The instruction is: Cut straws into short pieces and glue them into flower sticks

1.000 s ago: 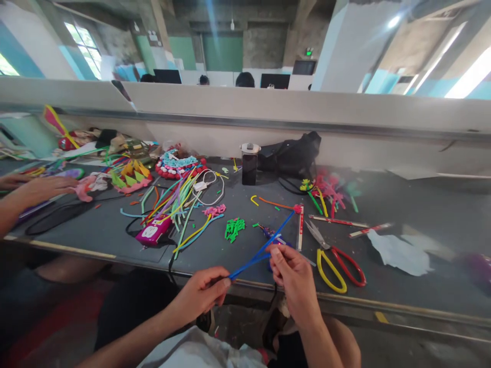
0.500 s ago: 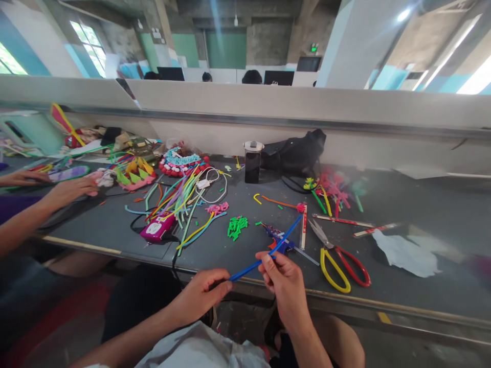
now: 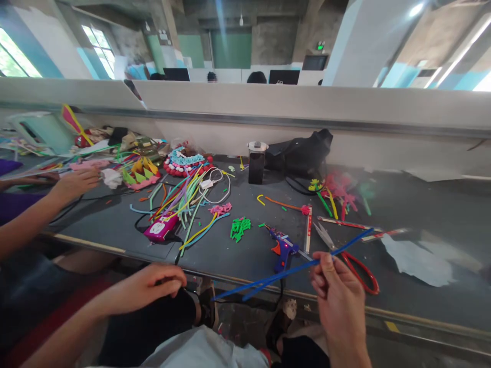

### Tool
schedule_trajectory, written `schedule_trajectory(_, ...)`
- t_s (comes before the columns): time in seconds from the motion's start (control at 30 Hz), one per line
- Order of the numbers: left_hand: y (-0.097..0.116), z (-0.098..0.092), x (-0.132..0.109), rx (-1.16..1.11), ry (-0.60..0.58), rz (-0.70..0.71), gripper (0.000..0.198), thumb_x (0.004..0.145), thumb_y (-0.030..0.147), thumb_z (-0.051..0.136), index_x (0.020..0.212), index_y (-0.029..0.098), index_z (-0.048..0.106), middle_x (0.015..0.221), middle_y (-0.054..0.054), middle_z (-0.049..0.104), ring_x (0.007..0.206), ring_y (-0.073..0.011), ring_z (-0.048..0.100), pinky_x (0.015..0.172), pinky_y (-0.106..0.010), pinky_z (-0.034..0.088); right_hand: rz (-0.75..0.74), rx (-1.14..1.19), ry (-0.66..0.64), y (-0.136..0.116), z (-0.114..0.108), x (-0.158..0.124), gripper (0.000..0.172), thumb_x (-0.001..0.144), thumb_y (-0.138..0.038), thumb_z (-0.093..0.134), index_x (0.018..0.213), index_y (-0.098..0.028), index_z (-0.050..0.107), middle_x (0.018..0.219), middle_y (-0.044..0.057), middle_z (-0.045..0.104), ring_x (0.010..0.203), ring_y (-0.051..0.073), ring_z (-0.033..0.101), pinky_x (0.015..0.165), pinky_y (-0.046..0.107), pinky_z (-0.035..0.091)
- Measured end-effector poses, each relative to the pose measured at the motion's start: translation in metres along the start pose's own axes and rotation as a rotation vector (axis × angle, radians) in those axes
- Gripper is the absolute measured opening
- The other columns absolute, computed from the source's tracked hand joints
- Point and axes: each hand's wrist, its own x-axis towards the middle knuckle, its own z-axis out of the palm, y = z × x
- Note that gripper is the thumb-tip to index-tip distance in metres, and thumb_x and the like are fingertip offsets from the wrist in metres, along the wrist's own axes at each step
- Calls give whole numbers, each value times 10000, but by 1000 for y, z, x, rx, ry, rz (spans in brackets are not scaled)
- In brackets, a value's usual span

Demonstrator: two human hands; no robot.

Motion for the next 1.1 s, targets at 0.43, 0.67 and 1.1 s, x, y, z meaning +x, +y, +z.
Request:
schedule_trajectory(0.43,47,85,57,-721,-71,1,399,836,540,568,829,143,601,505,51,503,381,-63,388,404,-186,305,265,-206,-405,63,57,-66,389,721,-522,754,851,-155,756,590,-20,538,476,32,369,424,153,248)
schedule_trajectory(0.67,44,81,55,-822,-13,-34,270,802,395,621,742,132,621,462,52,473,353,-43,340,378,-184,202,180,-267,-381,51,53,-49,368,733,-517,737,838,-166,772,563,-17,544,469,43,379,409,163,250)
schedule_trajectory(1.1,34,68,36,-790,5,-121,215,735,337,633,665,135,606,428,26,532,286,-62,396,341,-180,232,40,-161,-215,32,55,-19,391,680,-514,777,755,-134,721,582,27,630,454,68,460,376,158,289)
